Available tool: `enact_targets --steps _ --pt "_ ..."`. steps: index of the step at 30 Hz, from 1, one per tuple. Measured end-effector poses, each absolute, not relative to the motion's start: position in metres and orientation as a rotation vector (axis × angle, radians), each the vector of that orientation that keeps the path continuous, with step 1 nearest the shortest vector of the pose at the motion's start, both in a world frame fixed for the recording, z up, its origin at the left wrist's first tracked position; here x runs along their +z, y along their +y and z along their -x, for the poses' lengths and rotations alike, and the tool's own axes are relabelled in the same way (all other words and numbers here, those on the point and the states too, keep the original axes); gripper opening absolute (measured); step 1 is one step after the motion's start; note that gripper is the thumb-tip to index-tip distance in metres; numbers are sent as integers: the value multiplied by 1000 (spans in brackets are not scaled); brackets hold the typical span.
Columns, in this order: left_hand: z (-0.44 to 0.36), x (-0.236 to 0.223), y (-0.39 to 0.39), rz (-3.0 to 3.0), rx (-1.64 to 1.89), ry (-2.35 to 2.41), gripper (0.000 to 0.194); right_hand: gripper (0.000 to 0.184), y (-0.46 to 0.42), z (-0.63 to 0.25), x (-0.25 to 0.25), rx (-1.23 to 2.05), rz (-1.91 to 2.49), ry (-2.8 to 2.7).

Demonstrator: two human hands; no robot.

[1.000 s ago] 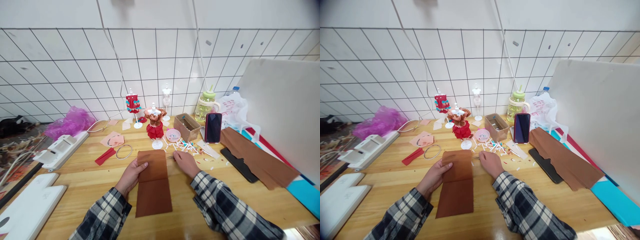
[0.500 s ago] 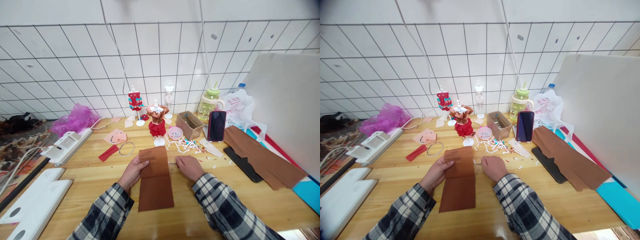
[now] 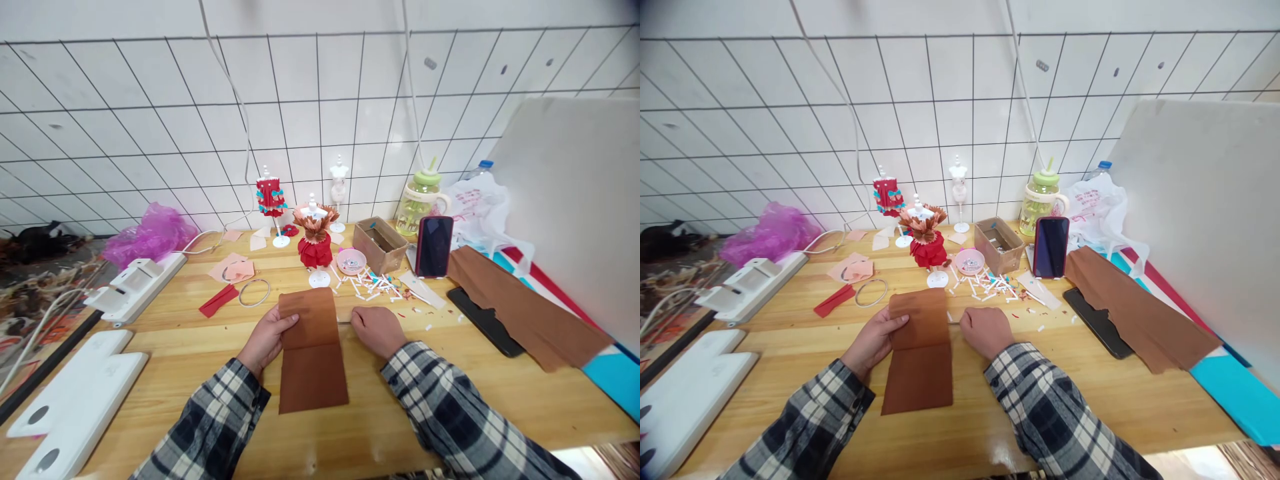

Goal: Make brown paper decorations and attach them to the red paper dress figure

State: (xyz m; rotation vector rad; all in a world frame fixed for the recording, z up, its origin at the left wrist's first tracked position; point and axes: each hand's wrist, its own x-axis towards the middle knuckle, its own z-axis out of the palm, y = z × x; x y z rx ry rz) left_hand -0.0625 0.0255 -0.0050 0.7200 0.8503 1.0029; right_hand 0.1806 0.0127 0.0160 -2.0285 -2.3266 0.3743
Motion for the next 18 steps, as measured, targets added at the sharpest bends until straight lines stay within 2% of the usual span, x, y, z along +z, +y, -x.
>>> enact_targets --steps 10,18 --pt "63 -3 26 -695 988 848 38 38 12 -179 15 456 1999 -2300" --pt "63 -5 27 -709 1002 851 43 39 12 -177 14 409 1979 -2358"
